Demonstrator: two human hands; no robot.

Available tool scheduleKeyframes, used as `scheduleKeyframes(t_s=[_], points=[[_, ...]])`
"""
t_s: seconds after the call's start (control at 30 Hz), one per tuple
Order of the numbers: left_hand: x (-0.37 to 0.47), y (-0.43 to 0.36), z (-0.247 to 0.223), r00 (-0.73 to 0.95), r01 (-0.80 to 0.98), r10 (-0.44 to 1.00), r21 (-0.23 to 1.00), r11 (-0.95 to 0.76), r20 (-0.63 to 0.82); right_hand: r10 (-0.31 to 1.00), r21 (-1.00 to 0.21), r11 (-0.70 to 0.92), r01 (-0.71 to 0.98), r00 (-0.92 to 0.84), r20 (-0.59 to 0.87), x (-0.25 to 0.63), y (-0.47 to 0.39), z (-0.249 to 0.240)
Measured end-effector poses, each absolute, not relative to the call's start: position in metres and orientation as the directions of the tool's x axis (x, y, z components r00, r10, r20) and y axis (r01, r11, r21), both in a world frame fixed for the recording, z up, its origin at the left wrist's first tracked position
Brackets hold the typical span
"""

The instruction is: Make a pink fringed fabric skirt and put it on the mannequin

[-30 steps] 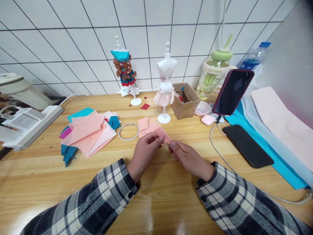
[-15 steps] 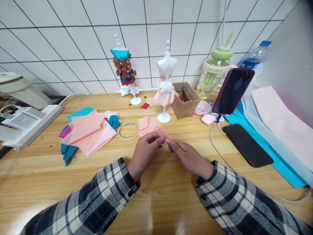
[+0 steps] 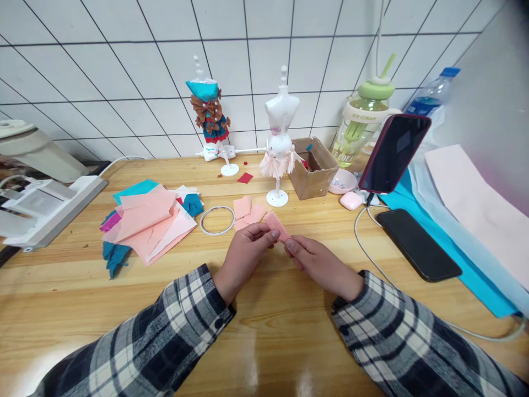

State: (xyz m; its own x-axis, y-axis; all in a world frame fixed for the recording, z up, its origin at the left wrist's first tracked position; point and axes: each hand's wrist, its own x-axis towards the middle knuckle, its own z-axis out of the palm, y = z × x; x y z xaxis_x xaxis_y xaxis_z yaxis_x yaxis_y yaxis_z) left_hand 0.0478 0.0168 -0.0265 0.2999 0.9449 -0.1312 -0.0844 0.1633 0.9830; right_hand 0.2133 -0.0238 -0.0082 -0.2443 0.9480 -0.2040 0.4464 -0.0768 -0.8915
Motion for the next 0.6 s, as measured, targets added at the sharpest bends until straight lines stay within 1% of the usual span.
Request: scheduleKeyframes(t_s=[0.43, 0.53, 0.6], points=[[0.0476, 0.0175, -0.0257, 0.307, -0.085, 0.943, 0.984, 0.158, -0.125, 0.949, -0.878, -0.056, 0.475, -0.247, -0.194, 0.2145, -0.0227, -0.0094], [0.0476, 0.017, -0.025, 0.298, -0.076, 0.943, 0.981, 0.18, -0.15, 0.949, -0.878, -0.055, 0.475, -0.247, -0.194, 0.2143, -0.0236, -0.0103], [0.048, 0.0169, -0.0239, 0.287, -0.097, 0.943, 0.975, 0.202, -0.167, 0.951, -0.877, -0.024, 0.479, -0.258, -0.167, 0.2138, -0.0252, -0.0118]])
